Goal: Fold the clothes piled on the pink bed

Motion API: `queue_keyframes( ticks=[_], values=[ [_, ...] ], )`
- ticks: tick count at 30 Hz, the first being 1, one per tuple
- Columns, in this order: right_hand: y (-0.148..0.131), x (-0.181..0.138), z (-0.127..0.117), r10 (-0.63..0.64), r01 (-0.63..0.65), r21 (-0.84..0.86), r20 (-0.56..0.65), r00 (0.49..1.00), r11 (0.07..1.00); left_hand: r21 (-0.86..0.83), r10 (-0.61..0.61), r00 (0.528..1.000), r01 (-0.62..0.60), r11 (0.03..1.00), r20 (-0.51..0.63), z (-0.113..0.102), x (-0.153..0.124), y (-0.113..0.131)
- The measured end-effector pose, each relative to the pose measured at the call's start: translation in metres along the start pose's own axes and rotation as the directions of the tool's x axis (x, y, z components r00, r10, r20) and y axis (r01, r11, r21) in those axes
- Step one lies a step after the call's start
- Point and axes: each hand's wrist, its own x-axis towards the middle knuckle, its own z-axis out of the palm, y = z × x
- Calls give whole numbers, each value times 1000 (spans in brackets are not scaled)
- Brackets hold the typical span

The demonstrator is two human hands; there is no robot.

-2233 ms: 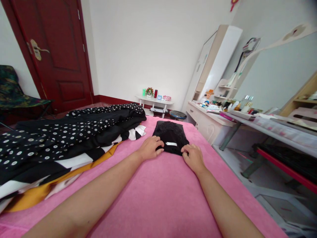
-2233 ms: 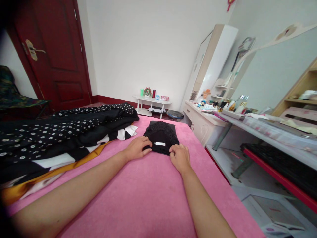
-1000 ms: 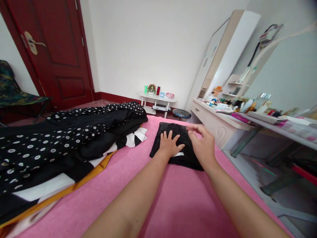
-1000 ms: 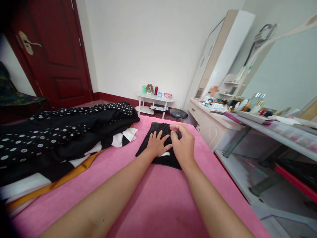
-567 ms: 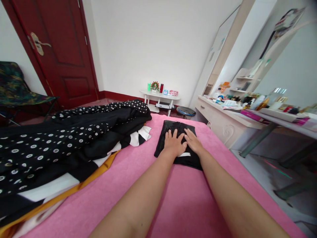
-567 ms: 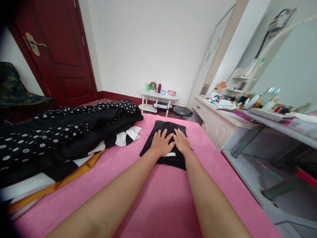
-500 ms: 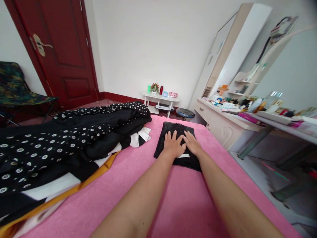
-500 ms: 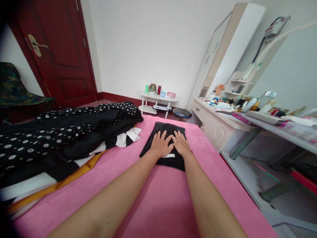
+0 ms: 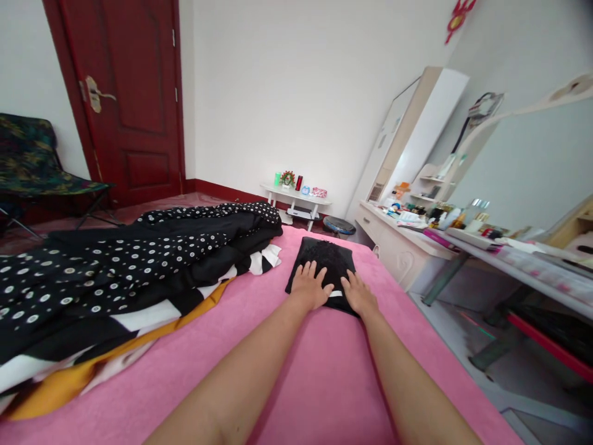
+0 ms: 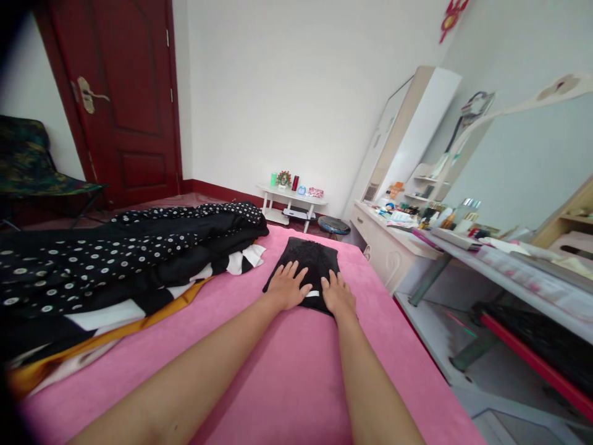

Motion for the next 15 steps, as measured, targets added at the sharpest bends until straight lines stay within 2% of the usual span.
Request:
queue_keyframes(
  ticks=[5,7,10,15],
  values=[
    [3,-25,-2,-36,32,-36,-100,994,999,-20,16,996,-17,1000,-85,-6,-28,-10],
    [2,-35,-3,-13,8,-32,-164,986,999,-40,-11,990,5,999,-140,-7,-35,-15],
    [3,-43,-4,47,-45,15,-240,970,999,-82,-125,968,109,991,-220,-10,-40,-19],
    [11,-44,-8,155,-121,136,-272,950,983,-109,-295,909,275,955,-293,-20,-41,-20]
  ],
)
